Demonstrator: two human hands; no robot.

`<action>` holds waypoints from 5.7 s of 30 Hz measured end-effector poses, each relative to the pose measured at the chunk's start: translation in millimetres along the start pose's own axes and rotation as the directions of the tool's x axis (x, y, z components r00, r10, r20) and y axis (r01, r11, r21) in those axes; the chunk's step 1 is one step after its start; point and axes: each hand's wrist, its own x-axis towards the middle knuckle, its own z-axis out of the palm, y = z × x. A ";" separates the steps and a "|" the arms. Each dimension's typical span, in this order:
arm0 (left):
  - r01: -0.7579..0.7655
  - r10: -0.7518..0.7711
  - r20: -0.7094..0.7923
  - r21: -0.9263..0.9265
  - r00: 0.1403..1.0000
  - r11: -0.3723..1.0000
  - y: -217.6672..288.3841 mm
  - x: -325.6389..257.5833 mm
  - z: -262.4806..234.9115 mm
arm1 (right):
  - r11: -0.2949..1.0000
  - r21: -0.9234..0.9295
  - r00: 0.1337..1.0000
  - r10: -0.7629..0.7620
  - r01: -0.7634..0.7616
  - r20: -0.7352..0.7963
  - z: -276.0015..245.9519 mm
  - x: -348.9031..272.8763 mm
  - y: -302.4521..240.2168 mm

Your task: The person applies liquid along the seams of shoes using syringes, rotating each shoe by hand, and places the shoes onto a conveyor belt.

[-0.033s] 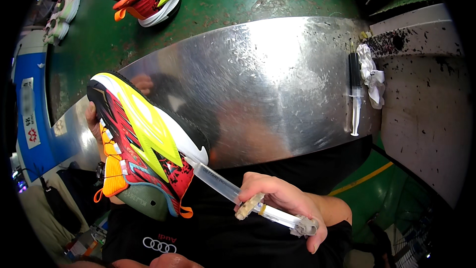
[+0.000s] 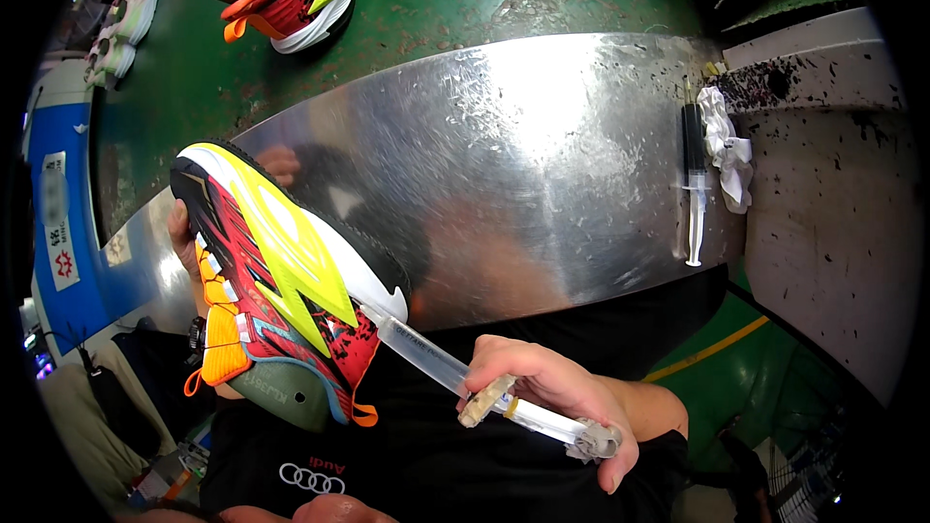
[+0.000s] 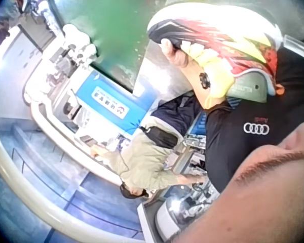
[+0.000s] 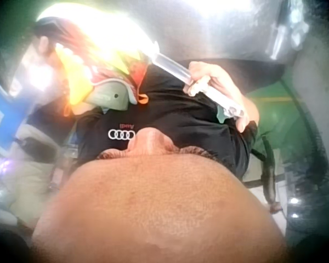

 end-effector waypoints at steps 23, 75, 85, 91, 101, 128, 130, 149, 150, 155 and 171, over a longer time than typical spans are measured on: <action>0.100 -0.103 -0.091 -0.035 0.990 0.994 10.2 -27.9 -4.4 | 0.995 -0.053 0.996 -0.083 0.084 0.021 -2.8 -27.5 26.1; 0.529 -0.520 0.122 -0.331 0.845 0.781 -80.5 -166.1 20.9 | 0.980 -0.152 0.988 0.113 -0.129 -0.108 62.0 4.0 3.0; 0.692 -0.622 0.310 -0.393 0.719 0.605 -98.2 -153.9 18.0 | 0.903 -0.250 0.937 0.332 -0.350 -0.112 84.0 -21.4 -40.1; 0.693 -0.620 0.314 -0.378 0.719 0.614 -85.0 -142.8 36.7 | 0.873 -0.336 0.935 0.337 -0.353 -0.108 86.1 -18.3 -46.1; 0.663 -0.646 0.307 0.059 0.699 0.746 -102.0 -145.5 18.1 | 0.896 -0.280 0.933 0.292 -0.345 -0.212 91.0 -10.5 -49.3; 0.481 -0.460 0.141 -0.232 0.877 0.845 -73.1 -169.3 13.8 | -0.154 -0.959 0.969 -0.110 -0.237 -0.221 14.3 -7.3 -45.9; 0.309 -0.310 0.027 -0.219 0.950 0.926 -48.9 -176.4 13.3 | -0.258 -0.944 0.975 -0.132 -0.207 -0.178 9.5 -7.2 -43.4; -0.524 0.407 0.334 0.612 0.850 0.593 48.6 -68.9 142.3 | -0.566 -0.753 0.919 -0.021 -0.335 -0.393 -22.9 -24.9 -140.7; -0.527 0.413 0.337 0.648 0.846 0.550 48.7 -74.0 139.3 | -0.566 -0.757 0.913 0.019 -0.326 -0.407 -20.9 -17.7 -135.5; -0.563 0.428 0.369 0.600 0.825 0.567 43.5 -69.9 134.2 | -0.565 -0.753 0.905 0.024 -0.338 -0.424 -20.3 -16.9 -130.6; -0.472 0.428 0.203 0.443 0.881 0.762 52.5 -56.5 106.1 | 0.387 -0.838 0.871 -0.146 -0.385 -0.468 -6.0 -95.6 -77.4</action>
